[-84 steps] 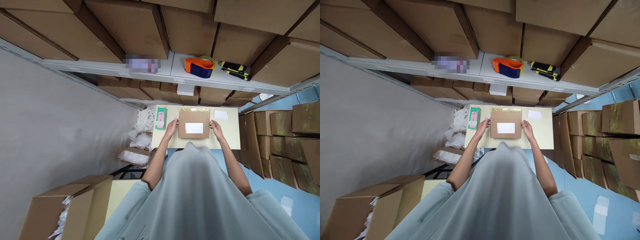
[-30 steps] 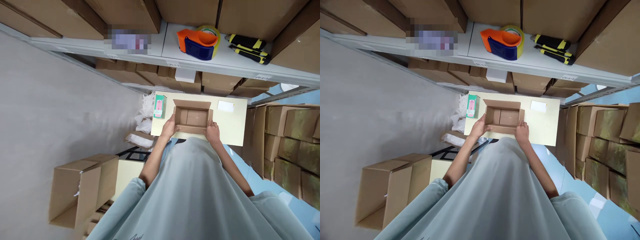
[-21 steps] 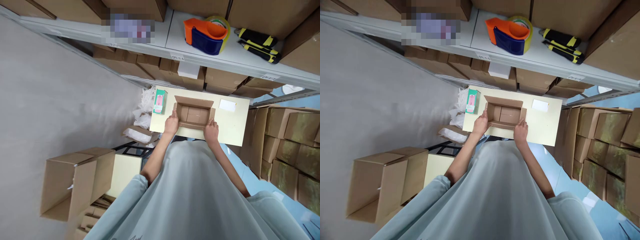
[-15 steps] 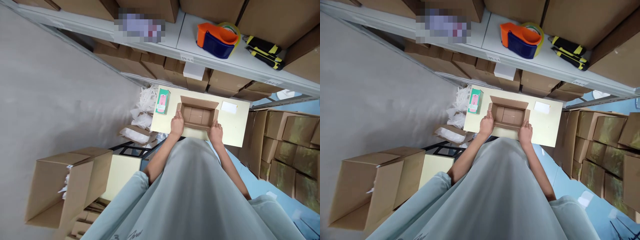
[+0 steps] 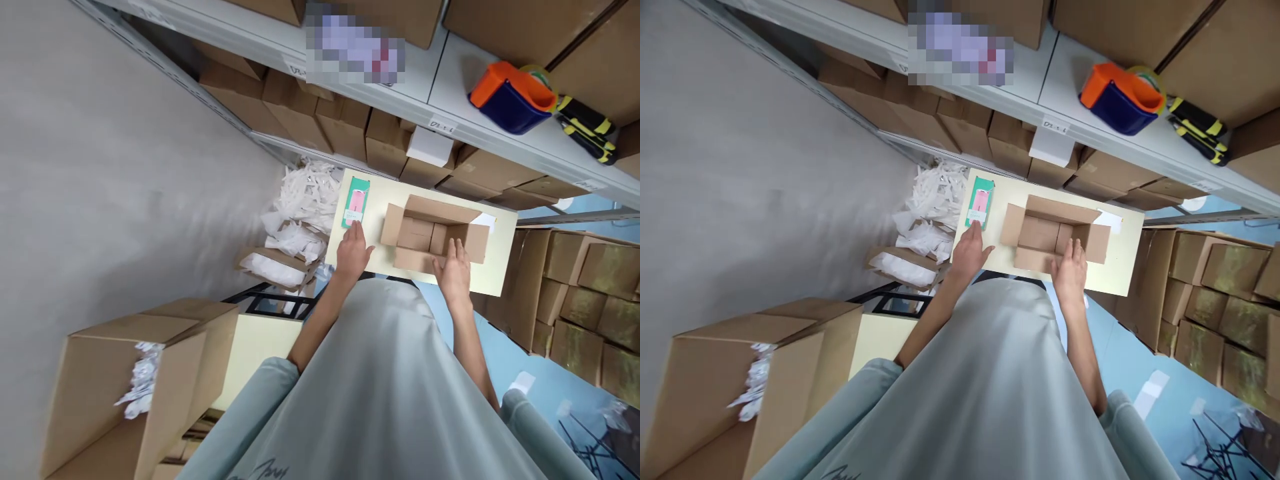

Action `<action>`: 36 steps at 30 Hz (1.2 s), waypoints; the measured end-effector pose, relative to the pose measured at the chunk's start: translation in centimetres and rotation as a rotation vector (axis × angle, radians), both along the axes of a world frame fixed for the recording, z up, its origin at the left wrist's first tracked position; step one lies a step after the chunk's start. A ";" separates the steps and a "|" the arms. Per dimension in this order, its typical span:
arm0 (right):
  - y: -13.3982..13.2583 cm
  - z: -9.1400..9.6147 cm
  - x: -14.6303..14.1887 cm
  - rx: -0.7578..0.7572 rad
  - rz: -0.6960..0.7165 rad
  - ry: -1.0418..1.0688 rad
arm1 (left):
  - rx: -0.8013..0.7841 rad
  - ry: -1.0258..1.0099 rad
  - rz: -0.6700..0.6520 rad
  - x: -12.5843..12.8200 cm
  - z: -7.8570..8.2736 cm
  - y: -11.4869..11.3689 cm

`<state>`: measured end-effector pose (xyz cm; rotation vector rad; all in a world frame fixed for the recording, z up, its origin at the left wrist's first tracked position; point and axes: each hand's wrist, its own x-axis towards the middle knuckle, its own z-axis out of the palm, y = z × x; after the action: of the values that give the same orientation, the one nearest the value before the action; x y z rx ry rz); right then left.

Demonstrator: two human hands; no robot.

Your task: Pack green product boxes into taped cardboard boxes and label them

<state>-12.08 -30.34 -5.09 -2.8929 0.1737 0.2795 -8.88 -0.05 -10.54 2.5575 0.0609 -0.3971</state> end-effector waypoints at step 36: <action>-3.3 -2.3 2.8 0.561 -0.078 -0.147 | 0.000 0.087 0.581 -10.4 4.8 0.9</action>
<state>-9.27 -33.66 -7.34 -2.3323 0.1530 0.0801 -19.33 0.85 -5.73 2.3781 0.8095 -0.2757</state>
